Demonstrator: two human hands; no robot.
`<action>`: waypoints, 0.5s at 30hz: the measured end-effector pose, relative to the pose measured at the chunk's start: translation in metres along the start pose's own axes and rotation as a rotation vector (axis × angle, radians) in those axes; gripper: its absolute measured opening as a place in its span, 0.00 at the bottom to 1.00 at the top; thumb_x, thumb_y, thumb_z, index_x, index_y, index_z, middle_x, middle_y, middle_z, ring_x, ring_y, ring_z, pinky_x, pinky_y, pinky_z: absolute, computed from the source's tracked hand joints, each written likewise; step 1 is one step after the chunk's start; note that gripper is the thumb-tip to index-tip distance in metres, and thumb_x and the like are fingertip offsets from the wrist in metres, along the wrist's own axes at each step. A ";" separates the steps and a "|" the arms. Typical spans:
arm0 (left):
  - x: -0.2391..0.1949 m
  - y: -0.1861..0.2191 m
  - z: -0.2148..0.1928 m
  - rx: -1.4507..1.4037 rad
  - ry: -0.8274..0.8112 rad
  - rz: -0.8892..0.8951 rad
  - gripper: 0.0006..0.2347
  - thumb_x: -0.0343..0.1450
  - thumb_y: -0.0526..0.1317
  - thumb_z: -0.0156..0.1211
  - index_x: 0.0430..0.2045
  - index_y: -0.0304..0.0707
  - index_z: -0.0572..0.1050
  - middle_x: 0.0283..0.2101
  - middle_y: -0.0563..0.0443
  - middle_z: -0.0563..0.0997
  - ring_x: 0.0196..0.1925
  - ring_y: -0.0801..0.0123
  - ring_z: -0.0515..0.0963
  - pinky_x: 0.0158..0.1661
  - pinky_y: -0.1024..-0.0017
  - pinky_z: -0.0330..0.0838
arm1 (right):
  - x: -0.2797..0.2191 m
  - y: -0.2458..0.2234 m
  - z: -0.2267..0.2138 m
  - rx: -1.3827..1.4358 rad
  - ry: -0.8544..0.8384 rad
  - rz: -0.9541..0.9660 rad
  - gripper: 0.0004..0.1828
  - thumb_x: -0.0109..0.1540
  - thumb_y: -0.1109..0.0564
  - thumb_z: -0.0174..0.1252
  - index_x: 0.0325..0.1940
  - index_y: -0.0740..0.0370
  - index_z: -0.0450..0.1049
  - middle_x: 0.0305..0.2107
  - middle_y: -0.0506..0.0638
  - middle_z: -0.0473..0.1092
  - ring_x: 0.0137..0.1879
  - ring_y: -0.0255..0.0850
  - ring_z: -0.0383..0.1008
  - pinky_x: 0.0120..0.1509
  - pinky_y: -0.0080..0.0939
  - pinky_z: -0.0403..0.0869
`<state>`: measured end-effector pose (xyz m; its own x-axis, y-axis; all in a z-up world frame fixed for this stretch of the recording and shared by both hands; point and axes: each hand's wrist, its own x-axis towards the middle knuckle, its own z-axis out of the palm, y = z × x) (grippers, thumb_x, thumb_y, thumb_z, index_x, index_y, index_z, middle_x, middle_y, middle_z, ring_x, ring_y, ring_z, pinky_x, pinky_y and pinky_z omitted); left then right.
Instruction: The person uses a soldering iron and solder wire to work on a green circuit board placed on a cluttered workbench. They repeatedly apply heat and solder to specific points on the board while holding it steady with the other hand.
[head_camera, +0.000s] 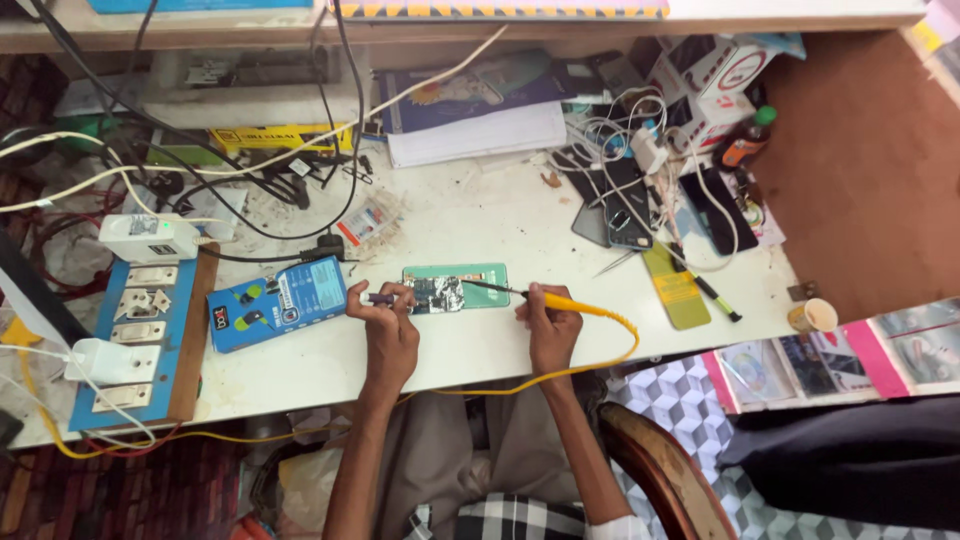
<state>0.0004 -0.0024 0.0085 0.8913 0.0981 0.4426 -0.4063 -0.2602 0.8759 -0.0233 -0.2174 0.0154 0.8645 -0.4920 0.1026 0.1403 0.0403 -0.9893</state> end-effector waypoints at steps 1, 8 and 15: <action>0.003 0.002 0.001 0.004 0.007 0.002 0.17 0.77 0.26 0.42 0.53 0.33 0.42 0.38 0.39 0.74 0.37 0.60 0.75 0.47 0.64 0.71 | 0.002 -0.002 0.000 0.018 0.010 -0.015 0.10 0.69 0.55 0.58 0.40 0.65 0.73 0.21 0.48 0.72 0.26 0.30 0.68 0.30 0.30 0.66; -0.002 -0.001 -0.003 0.014 -0.019 0.013 0.16 0.79 0.26 0.42 0.53 0.32 0.43 0.37 0.40 0.74 0.36 0.58 0.75 0.47 0.64 0.70 | 0.002 0.007 0.000 -0.020 -0.026 -0.039 0.10 0.69 0.55 0.58 0.39 0.65 0.72 0.20 0.48 0.72 0.26 0.29 0.67 0.31 0.29 0.64; 0.004 -0.001 -0.003 0.004 -0.001 0.019 0.18 0.77 0.24 0.44 0.53 0.31 0.42 0.39 0.38 0.74 0.37 0.57 0.78 0.44 0.65 0.74 | 0.001 -0.002 0.003 -0.108 -0.019 -0.047 0.11 0.69 0.54 0.57 0.39 0.65 0.72 0.21 0.49 0.73 0.26 0.30 0.69 0.31 0.29 0.67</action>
<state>0.0036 0.0008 0.0096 0.8837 0.0922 0.4590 -0.4224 -0.2657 0.8666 -0.0212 -0.2158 0.0182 0.8673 -0.4746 0.1502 0.1293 -0.0766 -0.9886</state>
